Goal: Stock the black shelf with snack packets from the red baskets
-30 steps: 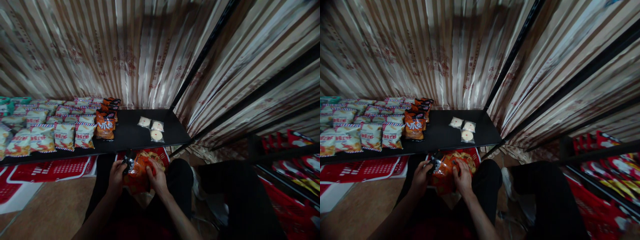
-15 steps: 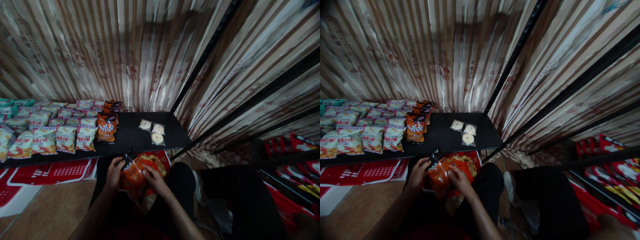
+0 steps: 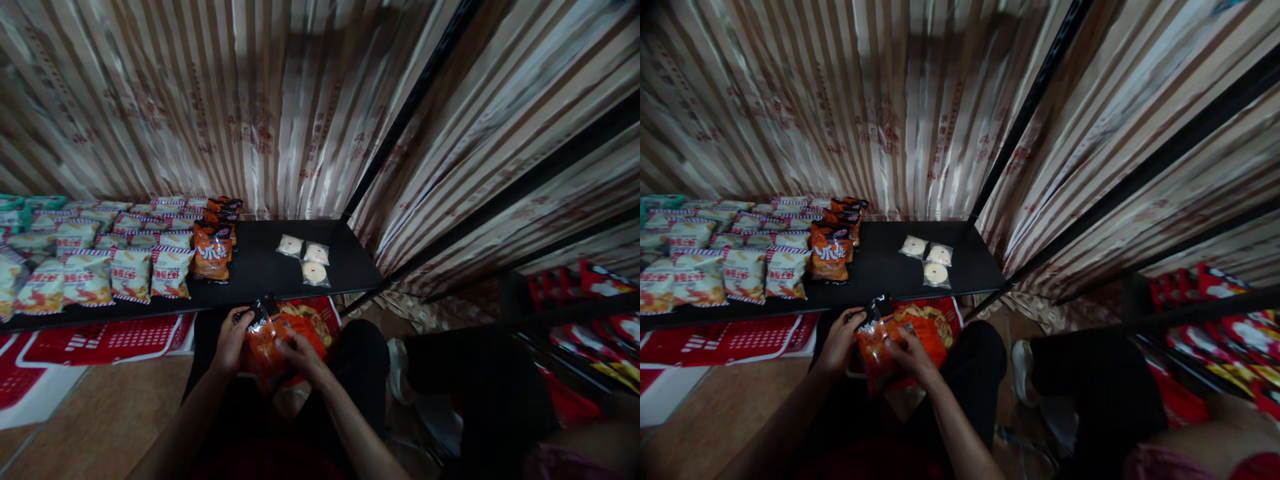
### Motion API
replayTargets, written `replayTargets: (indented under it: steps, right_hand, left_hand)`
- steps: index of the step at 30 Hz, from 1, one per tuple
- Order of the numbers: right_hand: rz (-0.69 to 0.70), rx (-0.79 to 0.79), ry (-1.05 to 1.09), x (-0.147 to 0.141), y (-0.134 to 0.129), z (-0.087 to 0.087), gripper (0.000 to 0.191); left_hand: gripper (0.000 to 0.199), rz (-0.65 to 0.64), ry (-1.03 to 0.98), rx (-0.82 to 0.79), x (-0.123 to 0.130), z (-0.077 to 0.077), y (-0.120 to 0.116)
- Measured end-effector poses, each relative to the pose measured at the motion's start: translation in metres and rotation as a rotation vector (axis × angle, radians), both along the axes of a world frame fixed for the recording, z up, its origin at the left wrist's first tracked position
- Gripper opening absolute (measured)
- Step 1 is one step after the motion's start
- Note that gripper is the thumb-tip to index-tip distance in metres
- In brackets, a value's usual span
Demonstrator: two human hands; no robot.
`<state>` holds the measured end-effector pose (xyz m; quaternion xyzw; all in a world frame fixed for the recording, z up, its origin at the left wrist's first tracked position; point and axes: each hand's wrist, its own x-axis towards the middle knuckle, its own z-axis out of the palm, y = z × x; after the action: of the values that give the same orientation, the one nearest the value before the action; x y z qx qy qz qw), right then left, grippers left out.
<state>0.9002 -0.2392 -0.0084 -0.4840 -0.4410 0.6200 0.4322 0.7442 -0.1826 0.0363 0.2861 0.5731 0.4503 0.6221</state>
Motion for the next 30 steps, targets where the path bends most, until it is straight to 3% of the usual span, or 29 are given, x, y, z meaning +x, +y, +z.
replayTargets:
  steps: [4,10,19,24,30]
  right_hand:
    - [-0.109,0.009,-0.013,-0.009,0.001,-0.01,0.04]
    - [-0.196,-0.037,0.018,-0.014,0.002,-0.002,0.047]
    - [-0.37,-0.014,-0.047,-0.013,0.017,0.015,0.047]
    - [-0.396,0.026,-0.04,-0.015,0.023,0.023,0.046]
    - [-0.37,0.031,-0.034,-0.017,0.025,0.028,0.046]
  left_hand:
    - [0.036,0.023,-0.062,-0.012,0.002,-0.004,-0.001]
    - [0.047,-0.007,-0.173,-0.043,0.005,-0.009,-0.004]
    - [0.057,-0.209,-0.225,-0.06,0.012,-0.019,-0.022]
    - [0.055,-0.188,-0.139,-0.026,0.016,-0.029,-0.028]
    - [0.055,-0.177,-0.117,0.001,0.017,-0.027,-0.025]
